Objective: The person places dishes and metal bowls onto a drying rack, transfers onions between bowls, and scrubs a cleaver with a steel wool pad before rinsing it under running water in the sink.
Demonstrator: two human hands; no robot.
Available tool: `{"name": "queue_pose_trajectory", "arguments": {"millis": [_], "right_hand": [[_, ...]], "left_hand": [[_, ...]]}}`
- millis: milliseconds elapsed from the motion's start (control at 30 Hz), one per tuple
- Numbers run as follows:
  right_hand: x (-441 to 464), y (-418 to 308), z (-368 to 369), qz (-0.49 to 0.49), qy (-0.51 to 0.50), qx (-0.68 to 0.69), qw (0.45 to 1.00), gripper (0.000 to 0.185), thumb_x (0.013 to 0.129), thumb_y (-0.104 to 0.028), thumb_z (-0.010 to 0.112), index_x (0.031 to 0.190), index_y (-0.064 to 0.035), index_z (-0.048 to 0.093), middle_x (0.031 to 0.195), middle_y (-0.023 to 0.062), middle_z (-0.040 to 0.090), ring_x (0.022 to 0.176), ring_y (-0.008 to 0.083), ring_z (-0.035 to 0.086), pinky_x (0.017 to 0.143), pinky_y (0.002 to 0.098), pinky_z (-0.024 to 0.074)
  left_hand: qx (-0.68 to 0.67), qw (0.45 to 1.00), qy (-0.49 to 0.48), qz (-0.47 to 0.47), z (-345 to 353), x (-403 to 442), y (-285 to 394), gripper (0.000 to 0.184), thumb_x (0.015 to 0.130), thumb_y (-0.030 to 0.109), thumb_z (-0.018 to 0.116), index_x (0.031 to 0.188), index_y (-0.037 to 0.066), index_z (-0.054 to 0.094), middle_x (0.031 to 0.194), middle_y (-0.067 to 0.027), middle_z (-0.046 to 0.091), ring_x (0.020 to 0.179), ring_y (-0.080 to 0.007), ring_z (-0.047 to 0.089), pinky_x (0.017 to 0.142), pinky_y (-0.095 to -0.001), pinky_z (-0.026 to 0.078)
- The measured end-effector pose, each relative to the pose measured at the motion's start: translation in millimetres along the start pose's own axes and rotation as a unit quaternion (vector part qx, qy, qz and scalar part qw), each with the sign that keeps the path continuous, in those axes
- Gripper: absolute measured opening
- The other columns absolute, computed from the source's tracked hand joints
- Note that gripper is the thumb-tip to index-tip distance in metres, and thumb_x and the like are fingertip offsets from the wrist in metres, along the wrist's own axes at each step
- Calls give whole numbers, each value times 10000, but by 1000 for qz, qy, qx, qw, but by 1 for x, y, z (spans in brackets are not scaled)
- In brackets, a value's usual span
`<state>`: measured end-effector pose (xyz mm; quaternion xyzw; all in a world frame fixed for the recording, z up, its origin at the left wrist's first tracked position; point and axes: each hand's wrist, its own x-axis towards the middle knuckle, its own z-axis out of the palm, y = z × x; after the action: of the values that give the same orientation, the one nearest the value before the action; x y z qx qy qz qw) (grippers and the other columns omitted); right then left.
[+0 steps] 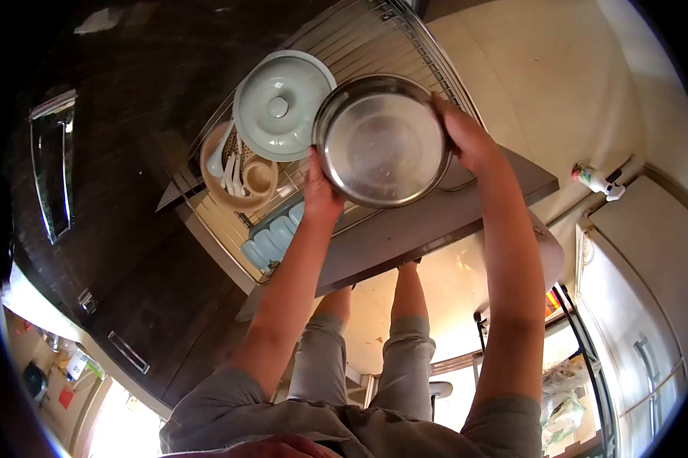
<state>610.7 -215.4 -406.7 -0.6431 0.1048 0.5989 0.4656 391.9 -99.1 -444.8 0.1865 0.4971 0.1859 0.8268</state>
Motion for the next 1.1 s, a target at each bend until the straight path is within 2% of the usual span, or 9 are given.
{"name": "queue_pose_trajectory", "arguments": {"millis": [133, 167, 267, 367, 467, 767, 900, 1000, 1100], "right_hand": [[20, 6, -13, 37, 73, 54, 995, 420, 920, -409, 330, 1090, -82, 531, 1012, 73, 599, 839, 158, 592, 710, 335, 499], [26, 11, -15, 24, 76, 75, 994, 371, 923, -320, 310, 1115, -71, 507, 1019, 89, 597, 884, 172, 587, 757, 356, 495], [44, 28, -31, 23, 14, 116, 993, 348, 909, -253, 308, 1133, -53, 483, 1011, 101, 595, 912, 190, 578, 791, 366, 487], [68, 43, -43, 23, 34, 112, 993, 342, 894, -262, 337, 1089, -47, 517, 996, 110, 596, 905, 205, 571, 786, 364, 476], [72, 32, -34, 55, 95, 74, 991, 360, 877, -313, 389, 1027, -28, 551, 1001, 132, 595, 874, 239, 561, 797, 361, 442], [105, 48, -36, -62, 98, 73, 991, 454, 893, -397, 405, 1025, 12, 551, 977, 150, 592, 840, 239, 559, 779, 370, 438], [113, 54, -41, -43, 153, 17, 987, 514, 895, -415, 393, 1087, 44, 521, 1014, 165, 581, 883, 249, 557, 784, 372, 444], [110, 50, -36, -3, 131, 33, 991, 552, 902, -465, 359, 1184, -8, 487, 1180, 119, 523, 1075, 204, 470, 948, 319, 327], [79, 32, -17, -40, 145, 56, 987, 602, 875, -467, 398, 1161, 57, 477, 1052, 189, 563, 965, 263, 542, 860, 369, 414]], "left_hand": [[23, 1000, 7, -14, 19, 15, -16, 549, 854, 470, 493, 1201, 47, 441, 1197, -57, 500, 1062, -208, 489, 906, -359, 416], [25, 999, 20, -28, 20, 18, -19, 559, 847, 465, 510, 1207, 44, 437, 1199, -56, 500, 1049, -206, 494, 906, -353, 415], [49, 998, 33, -32, 21, 20, -27, 554, 859, 463, 491, 1211, 39, 433, 1212, -61, 488, 1069, -210, 479, 904, -353, 413], [61, 993, 60, -80, 23, 25, -32, 554, 885, 467, 433, 1224, 29, 421, 1239, -76, 465, 1105, -217, 453, 902, -350, 411], [96, 994, 25, -36, -4, 56, -51, 508, 917, 430, 364, 1223, 30, 424, 1222, -94, 469, 1092, -224, 456, 878, -346, 417], [230, 955, 168, -78, 22, 69, -41, 374, 922, 301, 338, 1202, 76, 443, 1164, -92, 481, 1026, -216, 468, 809, -322, 433], [276, 947, 152, -63, 13, 75, -47, 393, 910, 345, 370, 1205, 96, 444, 1185, -58, 465, 1054, -207, 446, 859, -392, 398], [253, 944, 163, -136, 19, 67, -35, 428, 897, 407, 392, 1224, 131, 420, 1214, -36, 436, 1087, -234, 418, 902, -491, 349], [229, 945, 147, -180, 7, 77, -41, 522, 862, 507, 417, 1259, 171, 372, 1261, -36, 385, 1121, -296, 382, 933, -571, 287]]}}
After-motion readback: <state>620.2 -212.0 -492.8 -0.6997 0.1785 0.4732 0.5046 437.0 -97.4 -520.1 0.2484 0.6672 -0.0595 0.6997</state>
